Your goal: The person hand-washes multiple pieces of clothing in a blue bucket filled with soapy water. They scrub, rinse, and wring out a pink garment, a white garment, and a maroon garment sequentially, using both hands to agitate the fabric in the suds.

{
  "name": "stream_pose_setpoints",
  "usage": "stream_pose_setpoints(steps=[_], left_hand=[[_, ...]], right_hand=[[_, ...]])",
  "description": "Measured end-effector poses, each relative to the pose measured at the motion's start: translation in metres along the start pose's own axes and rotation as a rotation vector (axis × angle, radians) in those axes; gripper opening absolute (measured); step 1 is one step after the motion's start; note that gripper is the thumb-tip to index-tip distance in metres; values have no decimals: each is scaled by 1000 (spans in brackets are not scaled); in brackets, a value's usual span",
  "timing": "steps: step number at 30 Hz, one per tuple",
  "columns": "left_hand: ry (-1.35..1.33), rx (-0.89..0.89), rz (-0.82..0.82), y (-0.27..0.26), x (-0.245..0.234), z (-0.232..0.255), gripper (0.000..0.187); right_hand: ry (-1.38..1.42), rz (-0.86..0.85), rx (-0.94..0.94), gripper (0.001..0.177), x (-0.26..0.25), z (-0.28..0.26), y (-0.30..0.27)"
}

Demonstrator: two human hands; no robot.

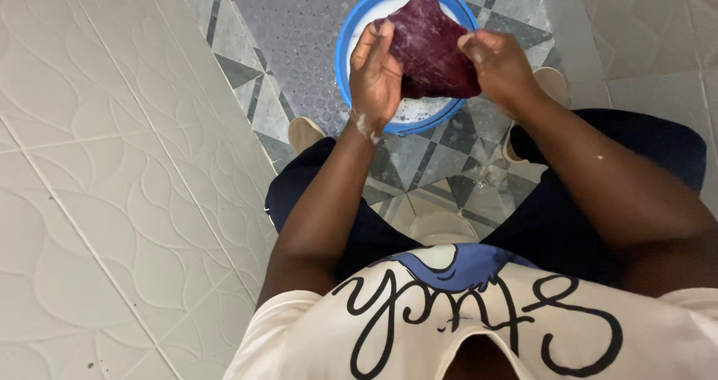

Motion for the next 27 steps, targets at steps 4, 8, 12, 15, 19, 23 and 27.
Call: stream_pose_setpoints(steps=[4, 8, 12, 15, 19, 23, 27], left_hand=[[-115, -37, -1, -6, 12, 14, 11], [-309, -69, -43, -8, 9, 23, 12], [-447, -80, 62, -7, -6, 18, 35], [-500, -44, 71, -3, -16, -8, 40], [-460, -77, 268, -9, -37, -31, 37], [-451, -25, 390, -1, -69, -37, 42], [-214, -2, 420, 0, -89, -52, 65]], right_hand=[[61, -184, -77, 56, 1, 3, -1], [-273, -397, -34, 67, 0, -2, -2], [-298, -372, -476, 65, -4, -11, -4], [318, -481, -429, 61, 3, -17, -3], [396, -153, -507, 54, 27, -14, -1], [-127, 72, -475, 44, 57, 0, -6], [-540, -13, -548, 40, 86, 28, -24]])
Point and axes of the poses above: each hand's wrist, its own y-axis towards the middle knuckle, its own x-axis out of the palm, z = x × y, the point moved 1 cm from there along y, towards the middle knuckle, and after that the axes turned 4 degrees about -x, right-handed, at the moved point
